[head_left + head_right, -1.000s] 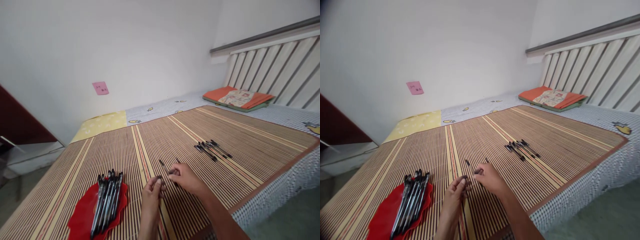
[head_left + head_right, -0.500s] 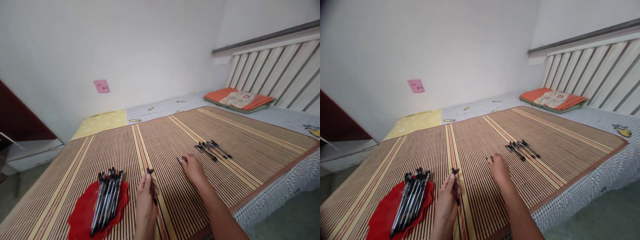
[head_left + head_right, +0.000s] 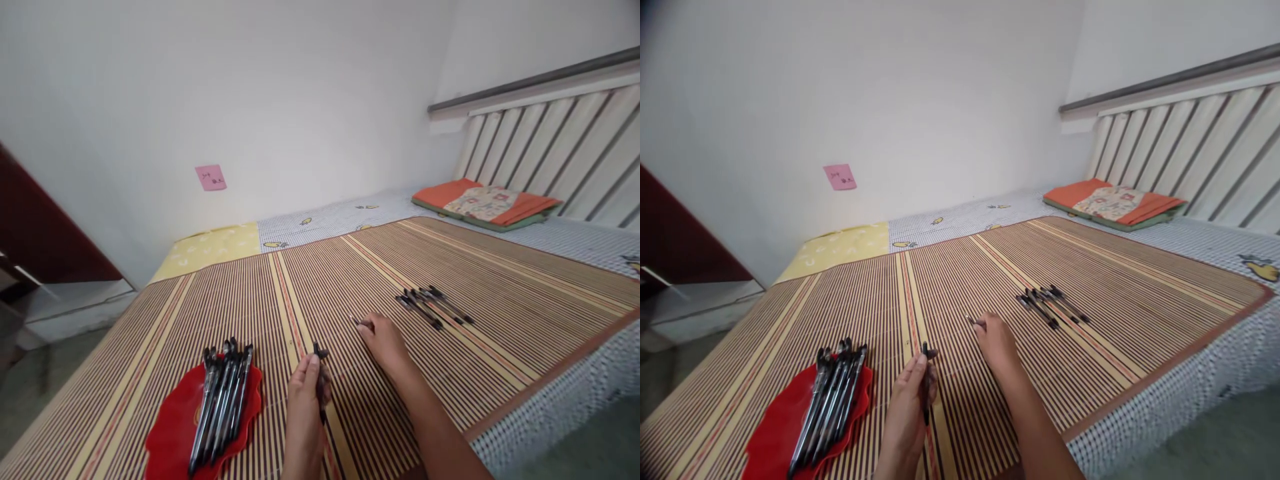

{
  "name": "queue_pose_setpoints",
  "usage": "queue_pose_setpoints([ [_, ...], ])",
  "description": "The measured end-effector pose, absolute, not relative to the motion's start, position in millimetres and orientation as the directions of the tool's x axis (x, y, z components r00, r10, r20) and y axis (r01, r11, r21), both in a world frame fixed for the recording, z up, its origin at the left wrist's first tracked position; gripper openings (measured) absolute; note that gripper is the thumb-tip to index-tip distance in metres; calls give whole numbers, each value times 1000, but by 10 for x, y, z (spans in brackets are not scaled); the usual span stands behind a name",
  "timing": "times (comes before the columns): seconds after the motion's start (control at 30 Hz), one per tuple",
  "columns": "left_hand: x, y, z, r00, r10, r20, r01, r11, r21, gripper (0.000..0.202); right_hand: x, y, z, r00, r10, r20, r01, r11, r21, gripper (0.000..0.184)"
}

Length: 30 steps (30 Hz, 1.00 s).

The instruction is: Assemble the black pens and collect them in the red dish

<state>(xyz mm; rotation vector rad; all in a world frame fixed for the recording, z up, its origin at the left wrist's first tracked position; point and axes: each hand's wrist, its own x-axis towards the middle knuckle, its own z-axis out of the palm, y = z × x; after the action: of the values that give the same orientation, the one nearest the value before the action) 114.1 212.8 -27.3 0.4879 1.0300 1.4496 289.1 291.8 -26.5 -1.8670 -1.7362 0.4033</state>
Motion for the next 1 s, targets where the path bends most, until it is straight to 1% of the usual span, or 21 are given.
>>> queue_pose_setpoints([
  [0.03,1138,2130,-273,-182,950,-254,-551,116,827,47,2875,2891,-226,94,981,169,744,43,-667,14],
  [0.07,1136,2133,-271,-187,954,-236,-530,105,841,47,2850,2859,-184,67,981,184,637,100,-764,15],
  [0.13,1136,2139,-261,-196,959,-204,-488,85,868,48,2769,2784,-93,4,982,191,358,177,-917,18],
  [0.17,1138,2142,-256,-194,963,-189,-470,78,879,48,2716,2744,-46,-28,984,178,234,180,-956,19],
  [0.23,1143,2144,-252,-184,972,-149,-435,55,899,49,2599,2667,46,-87,987,138,53,143,-988,22],
  [0.33,1137,2134,-253,-157,984,-88,-402,18,915,46,2440,2583,156,-142,986,92,-97,78,-992,25],
  [0.43,1107,2109,-229,-134,989,-66,-383,10,924,41,2353,2541,213,-152,983,101,-164,75,-984,27],
  [0.6,1076,2064,-133,-155,983,-94,-396,26,918,36,2382,2514,293,-153,981,118,-160,93,-983,27],
  [0.77,1084,2052,-130,-141,985,-100,-373,41,927,33,2458,2499,376,-91,989,118,-200,98,-975,38],
  [0.9,1088,2060,-147,-135,987,-89,-336,39,941,30,2457,2500,351,-81,990,117,-240,95,-966,30],
  [1.0,1088,2054,-126,-134,986,-95,-367,40,930,29,2463,2507,325,-136,983,126,-253,89,-963,25],
])
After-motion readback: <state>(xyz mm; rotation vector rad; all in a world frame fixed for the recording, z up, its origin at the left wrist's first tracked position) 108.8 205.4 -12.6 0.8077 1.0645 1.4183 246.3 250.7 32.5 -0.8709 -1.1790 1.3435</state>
